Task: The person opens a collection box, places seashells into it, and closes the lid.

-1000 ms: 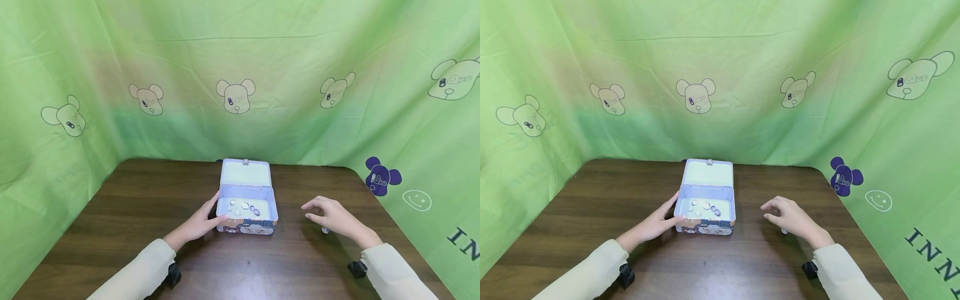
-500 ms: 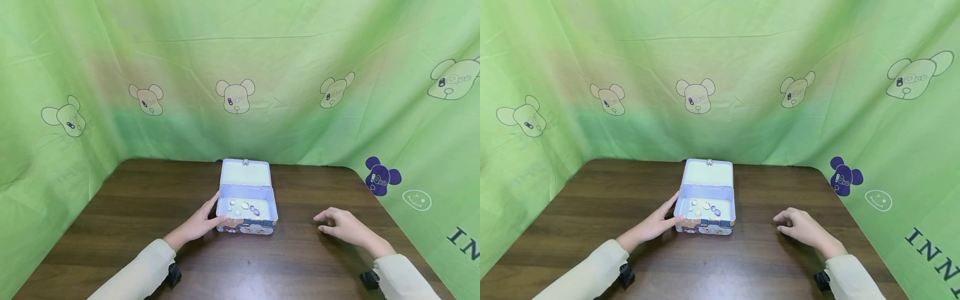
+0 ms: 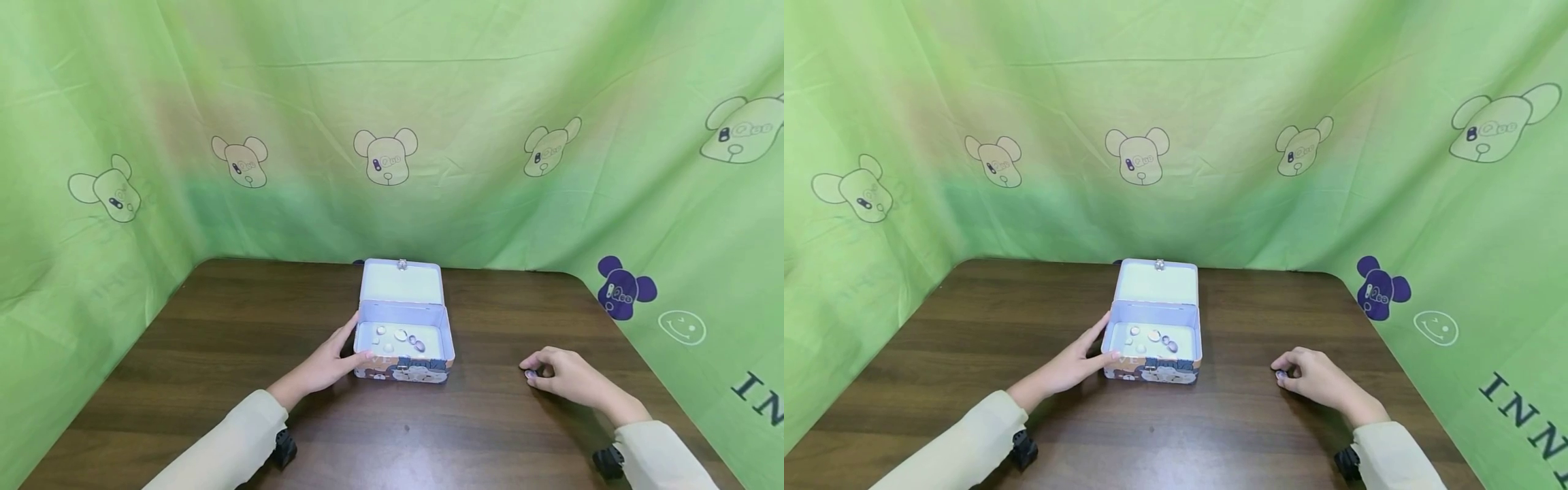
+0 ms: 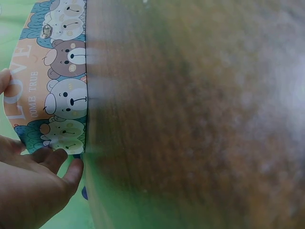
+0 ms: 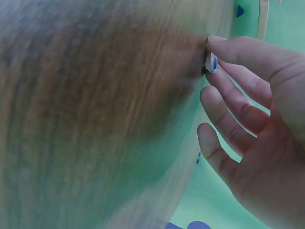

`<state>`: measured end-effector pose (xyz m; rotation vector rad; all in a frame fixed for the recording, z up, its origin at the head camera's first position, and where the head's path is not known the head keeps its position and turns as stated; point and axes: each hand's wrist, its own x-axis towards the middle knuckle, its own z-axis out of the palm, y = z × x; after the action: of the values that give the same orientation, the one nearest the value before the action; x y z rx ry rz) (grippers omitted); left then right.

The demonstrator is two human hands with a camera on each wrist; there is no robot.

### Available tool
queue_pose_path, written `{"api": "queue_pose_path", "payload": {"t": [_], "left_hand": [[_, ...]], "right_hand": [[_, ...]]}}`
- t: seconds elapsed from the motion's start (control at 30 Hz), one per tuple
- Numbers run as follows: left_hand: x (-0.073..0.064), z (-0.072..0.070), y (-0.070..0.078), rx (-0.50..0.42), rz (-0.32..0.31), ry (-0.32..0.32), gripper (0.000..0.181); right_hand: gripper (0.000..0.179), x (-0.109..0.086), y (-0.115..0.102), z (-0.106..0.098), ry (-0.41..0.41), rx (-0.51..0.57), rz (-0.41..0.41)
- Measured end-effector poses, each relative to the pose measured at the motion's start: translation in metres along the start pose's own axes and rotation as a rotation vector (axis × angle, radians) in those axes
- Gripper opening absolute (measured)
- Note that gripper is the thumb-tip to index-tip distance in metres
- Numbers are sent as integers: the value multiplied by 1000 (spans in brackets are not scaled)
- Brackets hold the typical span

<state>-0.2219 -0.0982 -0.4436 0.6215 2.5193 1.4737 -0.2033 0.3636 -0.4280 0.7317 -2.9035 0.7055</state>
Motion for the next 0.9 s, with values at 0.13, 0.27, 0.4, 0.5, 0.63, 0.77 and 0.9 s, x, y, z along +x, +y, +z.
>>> {"api": "queue_pose_path", "payload": {"t": [0.13,0.27,0.4,0.5,0.63,0.77,0.9], "left_hand": [[0,0,0,0,-1,0,88],[-1,0,1,-5,-8,0,87],[-1,0,2,-7,-12,1,87],[-1,0,3,-8,-15,0,86],[-1,1,3,-10,-21,0,85],[-1,1,3,-9,-29,3,86],[-1,1,3,-10,-29,8,86]], "right_hand": [[17,0,1,1,5,0,-20],[15,-1,2,3,24,-5,-31],[14,0,3,4,42,-5,-42],[13,0,2,3,49,-12,-43],[14,1,-2,0,52,-21,-32],[14,6,-9,-5,61,-27,-35],[15,13,-19,-11,71,-26,-64]]}}
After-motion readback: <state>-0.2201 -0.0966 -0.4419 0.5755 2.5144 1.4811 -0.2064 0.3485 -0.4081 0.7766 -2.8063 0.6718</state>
